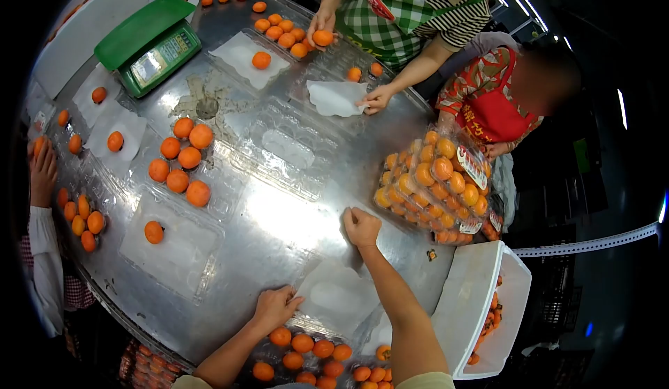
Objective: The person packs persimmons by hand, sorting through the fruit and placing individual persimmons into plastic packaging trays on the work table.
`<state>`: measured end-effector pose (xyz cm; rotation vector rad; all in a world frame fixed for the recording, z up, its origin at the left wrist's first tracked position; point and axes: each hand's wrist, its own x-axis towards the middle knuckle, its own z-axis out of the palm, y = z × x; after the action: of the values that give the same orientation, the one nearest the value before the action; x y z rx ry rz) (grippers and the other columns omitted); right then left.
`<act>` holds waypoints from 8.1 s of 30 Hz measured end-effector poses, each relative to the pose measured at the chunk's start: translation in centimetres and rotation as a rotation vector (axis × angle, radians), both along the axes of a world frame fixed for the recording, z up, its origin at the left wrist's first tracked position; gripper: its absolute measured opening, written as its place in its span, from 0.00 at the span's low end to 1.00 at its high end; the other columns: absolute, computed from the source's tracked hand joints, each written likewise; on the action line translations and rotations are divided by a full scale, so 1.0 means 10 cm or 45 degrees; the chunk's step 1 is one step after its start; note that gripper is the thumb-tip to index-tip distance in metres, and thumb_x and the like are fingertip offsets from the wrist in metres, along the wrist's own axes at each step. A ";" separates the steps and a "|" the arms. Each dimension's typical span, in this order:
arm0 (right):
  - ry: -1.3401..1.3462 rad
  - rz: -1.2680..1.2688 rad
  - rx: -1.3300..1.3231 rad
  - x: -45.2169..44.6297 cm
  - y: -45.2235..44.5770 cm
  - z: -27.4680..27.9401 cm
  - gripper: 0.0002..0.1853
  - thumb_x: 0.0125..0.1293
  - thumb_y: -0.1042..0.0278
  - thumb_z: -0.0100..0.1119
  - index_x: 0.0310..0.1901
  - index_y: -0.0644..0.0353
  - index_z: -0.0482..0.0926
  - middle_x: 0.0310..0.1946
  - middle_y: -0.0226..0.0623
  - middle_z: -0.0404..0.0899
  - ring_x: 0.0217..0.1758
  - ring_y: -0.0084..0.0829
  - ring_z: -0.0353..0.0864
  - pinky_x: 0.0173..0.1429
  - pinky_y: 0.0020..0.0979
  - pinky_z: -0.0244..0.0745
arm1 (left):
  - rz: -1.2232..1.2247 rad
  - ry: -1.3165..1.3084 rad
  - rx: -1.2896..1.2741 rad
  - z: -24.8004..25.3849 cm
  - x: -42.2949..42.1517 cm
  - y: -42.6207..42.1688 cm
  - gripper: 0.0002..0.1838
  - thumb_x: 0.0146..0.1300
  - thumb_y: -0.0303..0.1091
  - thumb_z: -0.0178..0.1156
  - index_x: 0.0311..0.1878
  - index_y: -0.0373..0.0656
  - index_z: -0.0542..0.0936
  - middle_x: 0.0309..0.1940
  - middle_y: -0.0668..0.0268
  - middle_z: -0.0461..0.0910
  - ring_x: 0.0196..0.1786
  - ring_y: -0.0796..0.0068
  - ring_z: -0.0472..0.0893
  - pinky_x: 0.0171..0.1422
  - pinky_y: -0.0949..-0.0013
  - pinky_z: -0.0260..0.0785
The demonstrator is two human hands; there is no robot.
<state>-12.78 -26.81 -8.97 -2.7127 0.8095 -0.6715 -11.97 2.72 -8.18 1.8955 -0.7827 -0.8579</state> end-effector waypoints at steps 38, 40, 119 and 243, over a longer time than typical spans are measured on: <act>-0.112 -0.152 0.333 0.23 0.04 0.16 0.16 0.57 0.54 0.58 0.21 0.58 0.81 0.14 0.42 0.74 0.20 0.43 0.76 0.29 0.41 0.69 | -0.014 -0.148 -0.053 -0.07 -0.04 0.03 0.15 0.58 0.42 0.63 0.32 0.37 0.79 0.22 0.58 0.81 0.24 0.62 0.82 0.31 0.63 0.73; -0.218 -0.009 0.292 0.80 -0.01 0.59 0.22 0.56 0.56 0.59 0.51 0.56 0.78 0.19 0.45 0.77 0.24 0.43 0.78 0.36 0.42 0.71 | -0.033 -0.101 -0.030 -0.11 -0.04 0.01 0.14 0.59 0.40 0.63 0.33 0.36 0.78 0.22 0.58 0.82 0.23 0.66 0.83 0.29 0.66 0.73; 0.259 0.258 0.405 -2.01 2.59 1.03 0.17 0.46 0.60 0.68 0.38 0.57 0.79 0.37 0.36 0.77 0.45 0.37 0.75 0.46 0.37 0.72 | 0.270 0.540 -0.079 -0.01 -0.24 0.35 0.18 0.63 0.37 0.61 0.45 0.29 0.72 0.32 0.58 0.80 0.27 0.72 0.84 0.21 0.77 0.72; -0.352 0.152 0.807 -0.87 1.57 1.39 0.06 0.53 0.80 0.62 0.34 0.66 0.81 0.27 0.37 0.81 0.29 0.26 0.78 0.37 0.25 0.72 | 0.301 0.220 0.118 0.20 -0.25 0.34 0.12 0.57 0.35 0.66 0.33 0.35 0.78 0.21 0.58 0.78 0.22 0.77 0.75 0.29 0.71 0.68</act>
<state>-21.50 -11.07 4.89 -2.0276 0.6462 -0.6143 -14.48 6.14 -6.21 1.9182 -0.4110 -0.9063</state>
